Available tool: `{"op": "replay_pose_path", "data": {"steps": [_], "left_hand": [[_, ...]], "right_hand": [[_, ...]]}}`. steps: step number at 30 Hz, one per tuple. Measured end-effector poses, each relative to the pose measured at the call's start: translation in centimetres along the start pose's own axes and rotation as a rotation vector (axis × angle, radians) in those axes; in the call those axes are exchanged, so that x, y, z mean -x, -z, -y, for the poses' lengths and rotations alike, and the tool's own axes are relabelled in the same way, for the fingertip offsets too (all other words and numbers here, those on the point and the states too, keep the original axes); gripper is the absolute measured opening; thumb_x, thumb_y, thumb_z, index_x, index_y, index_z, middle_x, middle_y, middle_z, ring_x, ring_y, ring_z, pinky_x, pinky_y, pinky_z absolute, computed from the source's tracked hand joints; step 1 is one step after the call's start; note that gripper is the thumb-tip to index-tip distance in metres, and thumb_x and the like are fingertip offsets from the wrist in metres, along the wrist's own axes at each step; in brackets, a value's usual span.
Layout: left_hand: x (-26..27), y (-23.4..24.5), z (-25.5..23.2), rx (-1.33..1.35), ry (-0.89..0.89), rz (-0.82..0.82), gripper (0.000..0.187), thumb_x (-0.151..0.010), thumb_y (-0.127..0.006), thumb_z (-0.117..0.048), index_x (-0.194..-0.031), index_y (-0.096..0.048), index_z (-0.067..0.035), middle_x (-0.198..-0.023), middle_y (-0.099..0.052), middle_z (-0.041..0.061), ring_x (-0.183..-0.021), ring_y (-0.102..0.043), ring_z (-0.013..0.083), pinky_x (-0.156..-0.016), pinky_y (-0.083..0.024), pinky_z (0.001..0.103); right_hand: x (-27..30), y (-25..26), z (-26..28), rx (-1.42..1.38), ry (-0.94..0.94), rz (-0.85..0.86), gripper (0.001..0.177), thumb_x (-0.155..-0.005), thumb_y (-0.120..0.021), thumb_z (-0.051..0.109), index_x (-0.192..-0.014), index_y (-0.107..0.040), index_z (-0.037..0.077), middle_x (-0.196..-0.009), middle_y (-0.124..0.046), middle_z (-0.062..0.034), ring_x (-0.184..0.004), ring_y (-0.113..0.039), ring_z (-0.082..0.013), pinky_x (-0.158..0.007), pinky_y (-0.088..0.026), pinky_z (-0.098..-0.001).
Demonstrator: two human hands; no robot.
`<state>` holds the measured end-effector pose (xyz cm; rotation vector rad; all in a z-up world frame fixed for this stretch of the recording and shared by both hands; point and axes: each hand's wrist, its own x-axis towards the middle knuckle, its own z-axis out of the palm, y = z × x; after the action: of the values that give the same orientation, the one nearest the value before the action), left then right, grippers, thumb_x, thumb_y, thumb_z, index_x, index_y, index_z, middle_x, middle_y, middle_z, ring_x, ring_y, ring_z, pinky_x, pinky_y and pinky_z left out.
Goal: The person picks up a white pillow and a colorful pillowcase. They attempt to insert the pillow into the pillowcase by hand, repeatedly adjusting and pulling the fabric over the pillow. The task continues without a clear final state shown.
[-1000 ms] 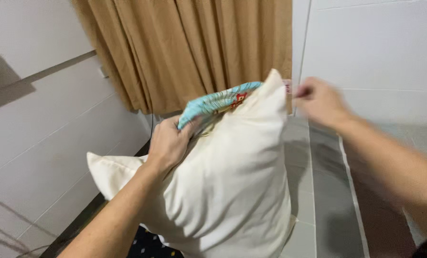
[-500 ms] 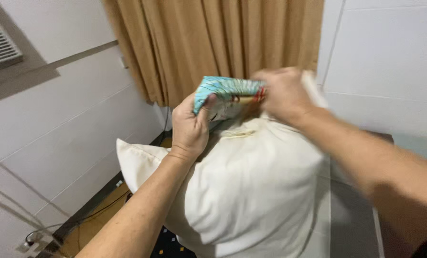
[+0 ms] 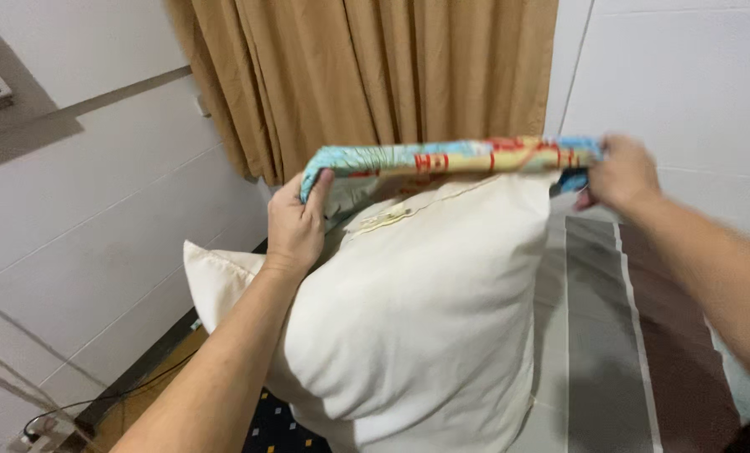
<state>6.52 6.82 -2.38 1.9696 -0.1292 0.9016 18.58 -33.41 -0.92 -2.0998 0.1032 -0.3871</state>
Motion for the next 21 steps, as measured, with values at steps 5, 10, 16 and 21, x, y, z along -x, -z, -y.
{"op": "replay_pose_path", "data": {"steps": [5, 10, 16, 21], "left_hand": [[-0.1, 1.2, 1.9, 0.149, -0.091, -0.047, 0.047, -0.107, -0.054, -0.045, -0.108, -0.070, -0.001, -0.093, -0.072, 0.002, -0.085, -0.061, 0.0097, -0.079, -0.052, 0.027], [0.6, 0.8, 2.8, 0.061, -0.007, 0.064, 0.041, -0.104, -0.056, -0.040, -0.108, -0.074, -0.003, -0.092, -0.073, 0.002, -0.083, -0.063, 0.0117, -0.077, -0.053, 0.027], [0.4, 0.2, 3.0, 0.032, -0.041, 0.134, 0.039, -0.103, -0.061, -0.039, -0.111, -0.072, -0.002, -0.086, -0.072, 0.004, -0.079, -0.060, 0.0127, -0.076, -0.052, 0.028], [0.8, -1.4, 1.3, 0.005, 0.161, 0.179, 0.039, -0.102, -0.060, -0.041, -0.108, -0.077, -0.007, -0.086, -0.073, 0.003, -0.075, -0.061, 0.0127, -0.071, -0.050, 0.030]], "right_hand": [[9.7, -2.2, -5.0, -0.234, 0.710, -0.079, 0.019, -0.098, -0.059, -0.002, -0.117, -0.056, 0.000, -0.114, -0.065, -0.0117, -0.111, -0.062, -0.0294, -0.098, -0.050, -0.0404], [15.1, -5.0, -8.2, 0.540, 0.529, 0.197, 0.018, -0.088, -0.061, 0.011, -0.103, -0.071, 0.013, -0.103, -0.065, -0.0101, -0.105, -0.055, -0.0235, -0.105, -0.040, -0.0428], [13.6, -5.1, -3.9, 0.741, 0.216, 0.359, 0.031, -0.089, -0.056, 0.008, -0.117, -0.068, 0.015, -0.124, -0.068, -0.0088, -0.116, -0.055, -0.0255, -0.110, -0.036, -0.0495], [17.7, -6.4, 4.1, 0.280, 0.698, -0.244, 0.060, -0.078, -0.061, 0.008, -0.136, -0.053, -0.002, -0.130, -0.055, -0.0244, -0.124, -0.049, -0.0421, -0.108, -0.036, -0.0542]]}}
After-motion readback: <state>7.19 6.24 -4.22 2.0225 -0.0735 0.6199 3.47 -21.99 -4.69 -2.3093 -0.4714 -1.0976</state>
